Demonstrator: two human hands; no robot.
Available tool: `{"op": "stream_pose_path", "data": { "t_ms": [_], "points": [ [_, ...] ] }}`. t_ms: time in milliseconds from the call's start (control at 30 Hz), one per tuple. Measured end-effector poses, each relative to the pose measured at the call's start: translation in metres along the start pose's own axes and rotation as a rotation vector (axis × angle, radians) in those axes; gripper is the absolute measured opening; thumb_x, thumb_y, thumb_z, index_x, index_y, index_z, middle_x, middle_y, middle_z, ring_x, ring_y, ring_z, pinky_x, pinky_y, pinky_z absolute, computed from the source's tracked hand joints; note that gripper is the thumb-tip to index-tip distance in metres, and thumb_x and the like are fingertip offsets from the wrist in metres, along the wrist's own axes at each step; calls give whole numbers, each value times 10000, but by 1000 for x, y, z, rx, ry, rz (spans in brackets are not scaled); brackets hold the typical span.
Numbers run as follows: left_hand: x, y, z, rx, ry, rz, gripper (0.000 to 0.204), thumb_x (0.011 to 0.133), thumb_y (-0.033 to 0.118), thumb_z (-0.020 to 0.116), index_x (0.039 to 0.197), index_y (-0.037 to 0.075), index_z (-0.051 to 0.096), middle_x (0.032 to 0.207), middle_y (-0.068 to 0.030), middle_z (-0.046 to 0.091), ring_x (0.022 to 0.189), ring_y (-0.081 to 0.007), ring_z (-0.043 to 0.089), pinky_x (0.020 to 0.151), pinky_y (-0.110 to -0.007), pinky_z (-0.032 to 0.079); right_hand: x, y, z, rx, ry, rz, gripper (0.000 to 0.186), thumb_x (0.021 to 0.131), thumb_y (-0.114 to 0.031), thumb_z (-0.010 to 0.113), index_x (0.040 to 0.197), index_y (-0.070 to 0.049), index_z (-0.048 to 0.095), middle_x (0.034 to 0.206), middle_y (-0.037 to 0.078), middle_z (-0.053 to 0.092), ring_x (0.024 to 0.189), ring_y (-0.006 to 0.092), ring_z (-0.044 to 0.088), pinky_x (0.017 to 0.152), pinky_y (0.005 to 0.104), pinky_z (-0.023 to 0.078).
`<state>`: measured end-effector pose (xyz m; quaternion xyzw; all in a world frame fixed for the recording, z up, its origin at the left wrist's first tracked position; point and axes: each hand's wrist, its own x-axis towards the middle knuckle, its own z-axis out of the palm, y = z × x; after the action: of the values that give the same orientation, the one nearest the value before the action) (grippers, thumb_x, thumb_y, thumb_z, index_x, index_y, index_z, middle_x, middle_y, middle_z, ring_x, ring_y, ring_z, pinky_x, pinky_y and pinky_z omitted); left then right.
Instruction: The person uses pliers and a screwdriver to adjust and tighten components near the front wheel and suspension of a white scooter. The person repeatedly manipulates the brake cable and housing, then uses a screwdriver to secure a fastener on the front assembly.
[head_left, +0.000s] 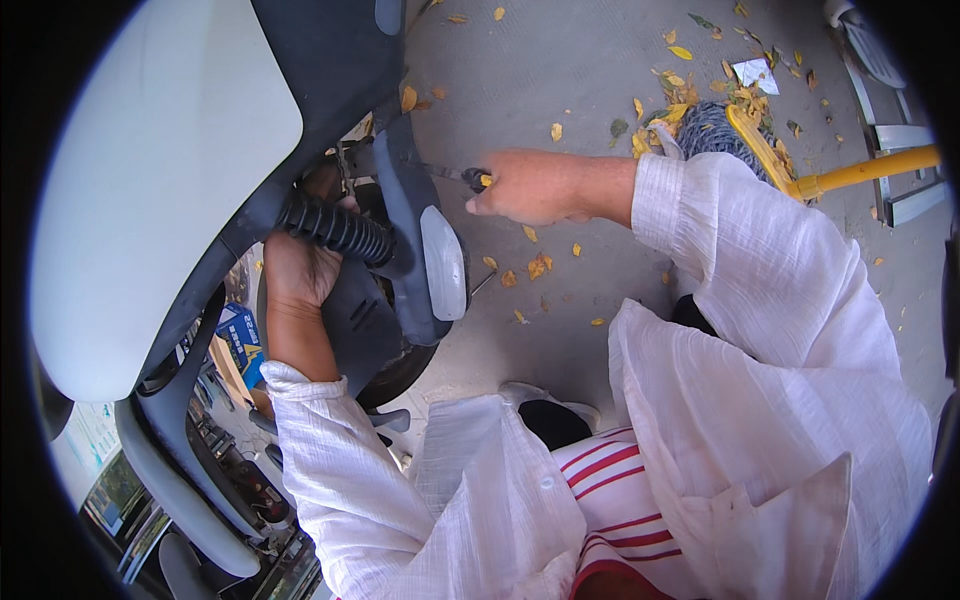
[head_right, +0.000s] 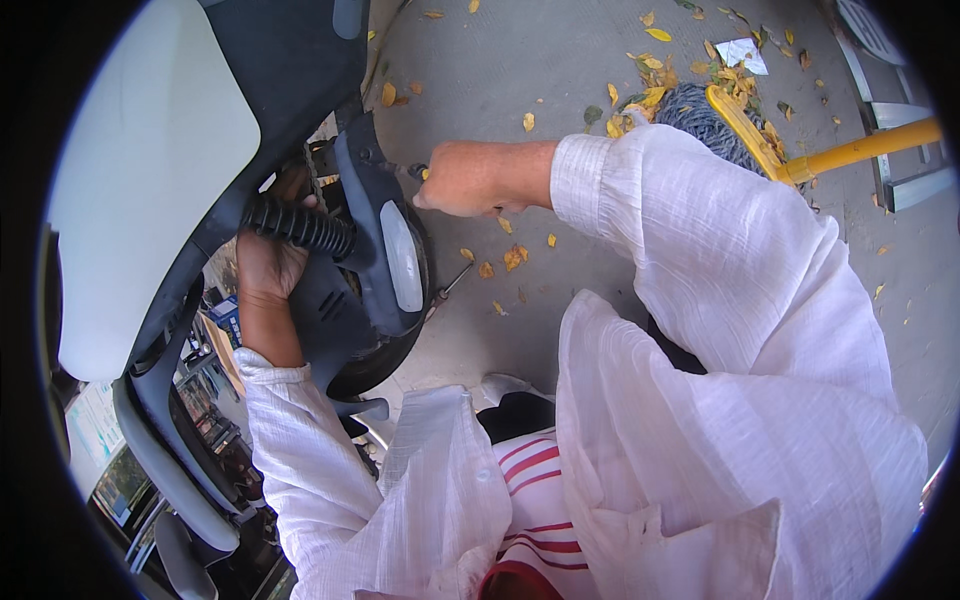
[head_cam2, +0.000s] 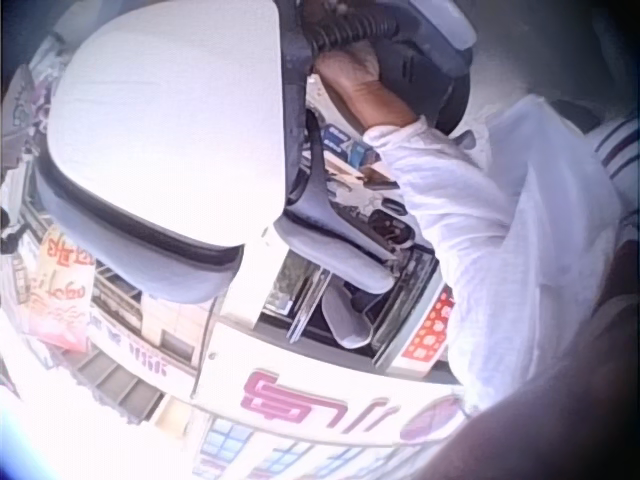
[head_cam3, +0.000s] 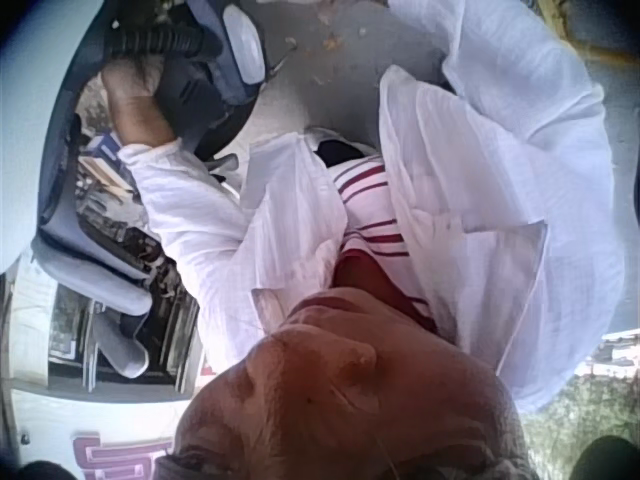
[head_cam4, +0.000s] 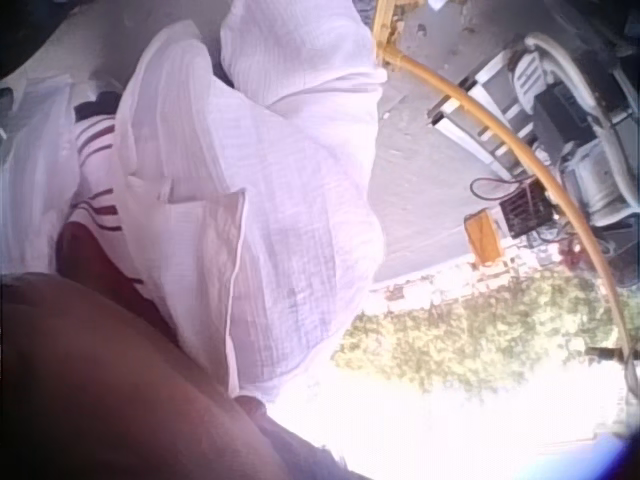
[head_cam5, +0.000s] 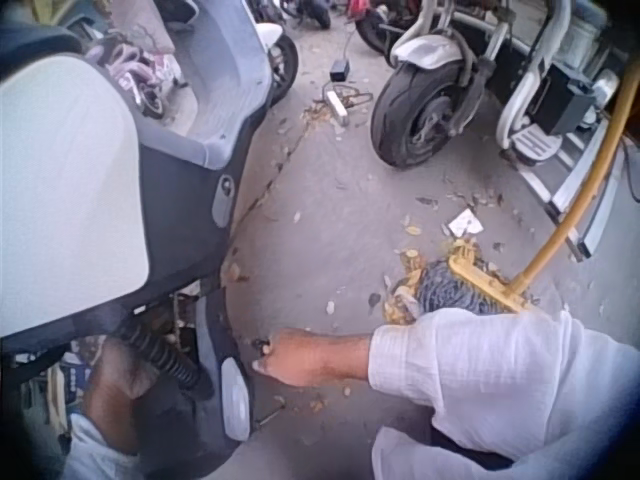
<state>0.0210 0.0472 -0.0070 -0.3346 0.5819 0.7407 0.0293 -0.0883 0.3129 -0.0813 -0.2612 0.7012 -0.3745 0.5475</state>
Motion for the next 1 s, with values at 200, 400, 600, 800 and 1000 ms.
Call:
{"op": "stream_pose_path", "data": {
  "t_ms": [200,400,600,800,1000],
  "points": [
    [-7,2,16,-39,62,21,589,1057,408,309,1459,-16,387,1418,-163,513,1248,-288,532,1044,-421,454,-20,37,-33,-58,123,-69,379,892,-315,611,958,58,597,850,205,610,820,312,583,776,421,462],
    [-24,-2,12,-215,227,127,487,1063,351,322,1388,11,450,1379,-186,527,1239,-324,543,1077,-427,427,10,99,-11,-286,226,-118,338,819,-218,571,886,108,635,872,302,650,870,435,647,802,477,499],
    [-91,-14,26,-73,483,249,510,1070,367,308,1332,-36,480,1321,-232,553,1261,-322,532,1102,-420,411,18,142,6,-402,99,15,304,803,-183,567,889,100,639,899,314,656,875,449,649,802,482,506],
    [-136,-31,9,42,355,180,530,1064,406,325,1277,-43,508,1211,-217,615,1128,-293,612,1018,-393,475,27,158,21,-536,45,15,268,800,-154,571,921,70,655,930,291,668,904,442,653,811,485,513],
    [-155,-76,38,343,43,-157,477,1045,361,430,1261,-52,529,1130,-154,650,1052,-227,618,978,-355,453,37,163,37,-656,-164,67,284,804,-182,631,990,32,609,1014,239,653,986,416,632,858,476,506]
  ]
}}
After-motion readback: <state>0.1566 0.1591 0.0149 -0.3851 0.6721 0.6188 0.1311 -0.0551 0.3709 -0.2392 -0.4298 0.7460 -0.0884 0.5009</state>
